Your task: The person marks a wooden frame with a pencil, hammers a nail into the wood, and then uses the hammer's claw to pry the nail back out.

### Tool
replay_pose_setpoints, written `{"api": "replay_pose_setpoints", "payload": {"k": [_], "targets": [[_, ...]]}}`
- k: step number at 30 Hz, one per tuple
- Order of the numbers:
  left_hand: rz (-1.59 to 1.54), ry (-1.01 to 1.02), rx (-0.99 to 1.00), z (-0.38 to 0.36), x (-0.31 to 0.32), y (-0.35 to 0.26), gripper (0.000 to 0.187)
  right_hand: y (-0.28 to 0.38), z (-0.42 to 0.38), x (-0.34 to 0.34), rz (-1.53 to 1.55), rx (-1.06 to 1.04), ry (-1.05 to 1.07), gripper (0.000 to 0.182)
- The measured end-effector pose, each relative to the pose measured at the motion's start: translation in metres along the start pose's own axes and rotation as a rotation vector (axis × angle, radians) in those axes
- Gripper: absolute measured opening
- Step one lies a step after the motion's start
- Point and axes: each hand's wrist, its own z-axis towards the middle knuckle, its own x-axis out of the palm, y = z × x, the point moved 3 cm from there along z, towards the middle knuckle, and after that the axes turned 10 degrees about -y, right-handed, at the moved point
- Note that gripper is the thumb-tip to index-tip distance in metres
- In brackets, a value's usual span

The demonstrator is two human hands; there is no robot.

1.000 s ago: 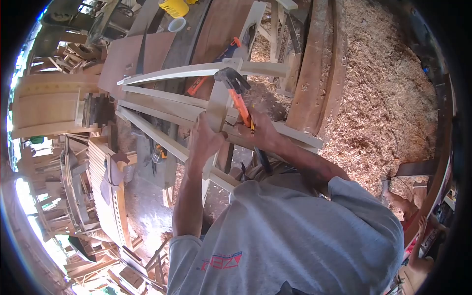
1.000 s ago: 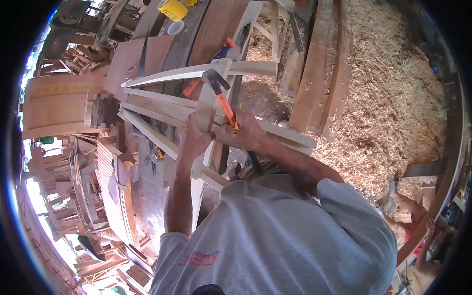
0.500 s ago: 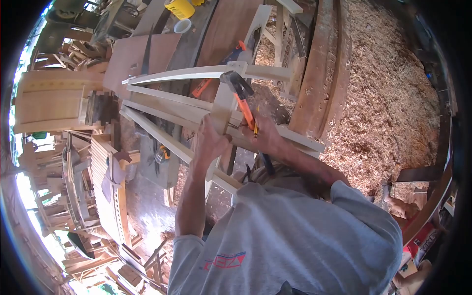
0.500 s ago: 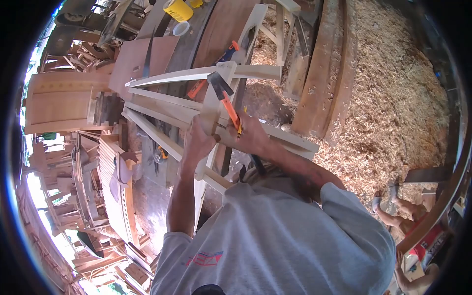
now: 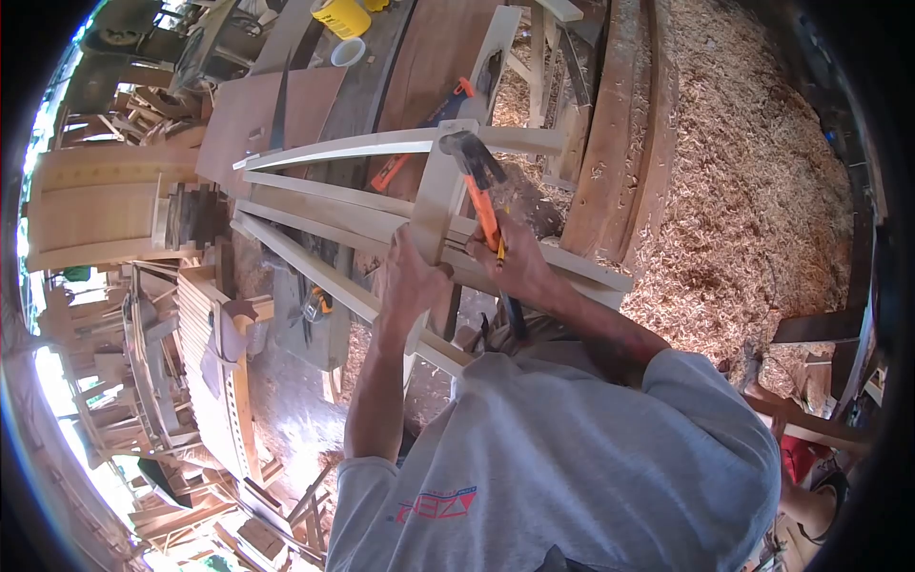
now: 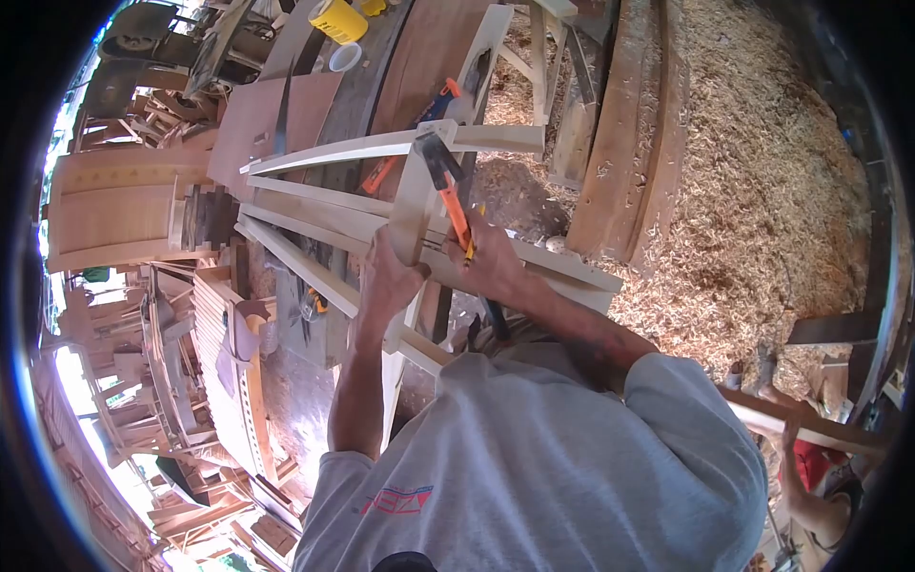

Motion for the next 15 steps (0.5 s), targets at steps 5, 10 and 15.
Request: {"api": "replay_pose_setpoints", "payload": {"k": [5, 10, 15], "targets": [[-0.072, -0.117, 0.142, -0.005, -0.004, -0.008, 0.091, 0.002, -0.006, 0.003, -0.078, -0.052, 0.01, 0.02], [0.065, -0.076, 0.38, -0.006, -0.005, -0.001, 0.086, -0.002, -0.006, 0.005, -0.06, -0.018, -0.017, 0.023], [0.023, 0.097, 0.24, -0.002, -0.008, -0.002, 0.081, 0.001, -0.006, 0.006, -0.074, 0.01, -0.024, 0.023]]}}
